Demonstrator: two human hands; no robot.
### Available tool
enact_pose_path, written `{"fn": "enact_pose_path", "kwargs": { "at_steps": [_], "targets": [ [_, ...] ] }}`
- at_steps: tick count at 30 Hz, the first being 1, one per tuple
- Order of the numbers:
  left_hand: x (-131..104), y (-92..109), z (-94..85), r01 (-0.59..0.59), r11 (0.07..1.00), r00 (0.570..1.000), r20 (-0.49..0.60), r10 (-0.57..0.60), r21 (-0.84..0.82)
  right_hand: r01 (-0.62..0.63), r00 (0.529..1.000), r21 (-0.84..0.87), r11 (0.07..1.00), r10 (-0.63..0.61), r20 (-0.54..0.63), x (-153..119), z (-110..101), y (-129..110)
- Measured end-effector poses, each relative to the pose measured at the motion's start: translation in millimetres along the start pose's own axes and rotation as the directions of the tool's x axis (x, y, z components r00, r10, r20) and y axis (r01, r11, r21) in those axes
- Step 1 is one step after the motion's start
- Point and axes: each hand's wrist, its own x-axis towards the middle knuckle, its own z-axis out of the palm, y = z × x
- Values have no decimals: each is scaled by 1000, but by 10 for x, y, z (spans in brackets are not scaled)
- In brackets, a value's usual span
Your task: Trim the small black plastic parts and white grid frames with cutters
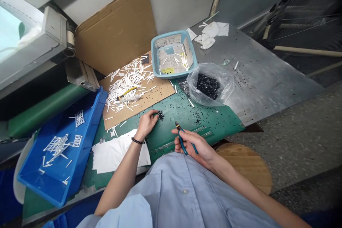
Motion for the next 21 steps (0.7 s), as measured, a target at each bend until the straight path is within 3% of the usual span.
{"fn": "enact_pose_path", "kwargs": {
  "at_steps": [4, 6, 8, 11, 14, 18, 21],
  "targets": [
    [6, -6, 9, 46, 997, 999, -17, -47, -68, 23, 995, -41, 999, -27, -99, 26, -22, 23],
    [-14, -11, 12, 101, 975, 994, -29, -109, -197, 56, 987, -184, 981, -82, -140, 35, -53, 24],
    [-61, -7, 13, 182, 895, 980, -2, -200, -407, 109, 974, -397, 911, -178, -141, 35, -72, 20],
    [-183, 31, 13, 299, 662, 946, 123, -299, -687, 159, 941, -734, 660, -327, -90, 21, -60, 19],
    [-335, 107, 16, 343, 502, 931, 217, -293, -794, 182, 906, -914, 363, -424, 12, 9, -16, 33],
    [-500, 212, 27, 389, 439, 920, 316, -233, -810, 262, 818, -964, -55, -517, 252, 20, 20, 36],
    [-569, 269, 25, 403, 435, 914, 332, -232, -805, 211, 760, -912, -353, -528, 380, 28, 20, 11]
  ]
}}
